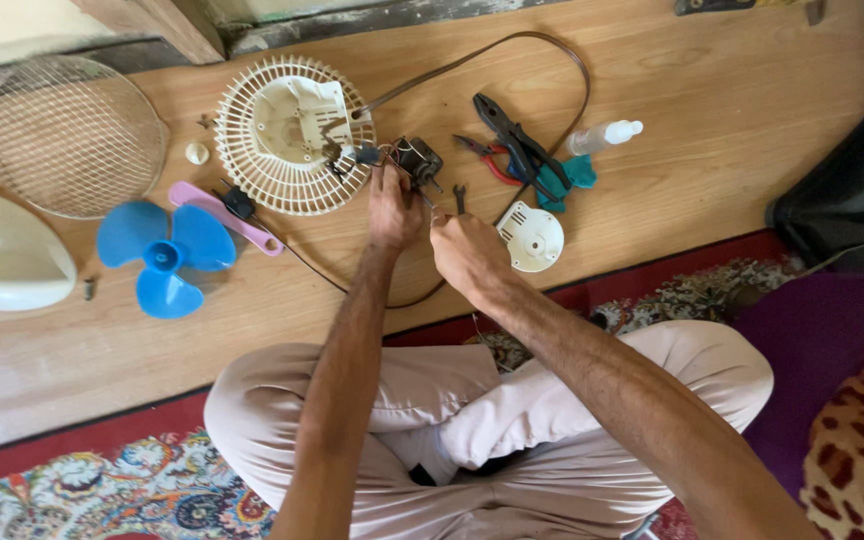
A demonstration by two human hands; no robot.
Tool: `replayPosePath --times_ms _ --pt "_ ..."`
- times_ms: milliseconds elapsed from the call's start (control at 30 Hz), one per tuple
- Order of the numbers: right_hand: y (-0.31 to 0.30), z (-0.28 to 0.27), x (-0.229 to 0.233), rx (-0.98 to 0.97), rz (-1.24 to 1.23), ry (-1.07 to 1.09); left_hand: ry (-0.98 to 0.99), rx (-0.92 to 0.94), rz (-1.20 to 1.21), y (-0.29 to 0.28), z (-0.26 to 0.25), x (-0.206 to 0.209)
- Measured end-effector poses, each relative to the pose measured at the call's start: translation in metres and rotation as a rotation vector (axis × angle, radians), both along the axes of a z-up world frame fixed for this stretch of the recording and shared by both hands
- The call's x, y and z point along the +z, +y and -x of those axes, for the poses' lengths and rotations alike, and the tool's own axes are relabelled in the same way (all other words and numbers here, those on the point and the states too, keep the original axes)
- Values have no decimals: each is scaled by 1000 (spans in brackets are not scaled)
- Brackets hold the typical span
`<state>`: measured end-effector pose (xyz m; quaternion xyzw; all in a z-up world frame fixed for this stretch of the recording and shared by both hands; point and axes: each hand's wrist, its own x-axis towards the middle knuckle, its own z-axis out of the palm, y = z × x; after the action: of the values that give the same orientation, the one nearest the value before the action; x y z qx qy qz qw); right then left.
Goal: The person is repairing a small electric fan. They use pliers and a screwdriver to adjust and tighten components within the fan's motor housing while sitting on the floor.
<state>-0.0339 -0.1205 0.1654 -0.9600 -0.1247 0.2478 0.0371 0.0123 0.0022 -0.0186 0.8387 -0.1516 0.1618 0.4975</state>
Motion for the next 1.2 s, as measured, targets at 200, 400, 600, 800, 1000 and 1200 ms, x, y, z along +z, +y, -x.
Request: replayPosePath --times_ms 200,400,600,800,1000,1200 --pt "-14 19 -15 108 93 -252 96 -67 -20 6 1 6" --pt "-16 36 -33 316 369 -525 56 -13 9 7 3 19" --pt "-41 34 -43 86 -119 -402 92 -12 -5 6 3 21" --pt "-76 37 -36 -203 -728 -274 230 30 9 3 6 27" --pt "-113 21 -35 -781 -1011 384 216 30 -55 -3 5 6" --pt "-137 15 -47 -850 -1671 676 214 92 -76 -7 11 18"
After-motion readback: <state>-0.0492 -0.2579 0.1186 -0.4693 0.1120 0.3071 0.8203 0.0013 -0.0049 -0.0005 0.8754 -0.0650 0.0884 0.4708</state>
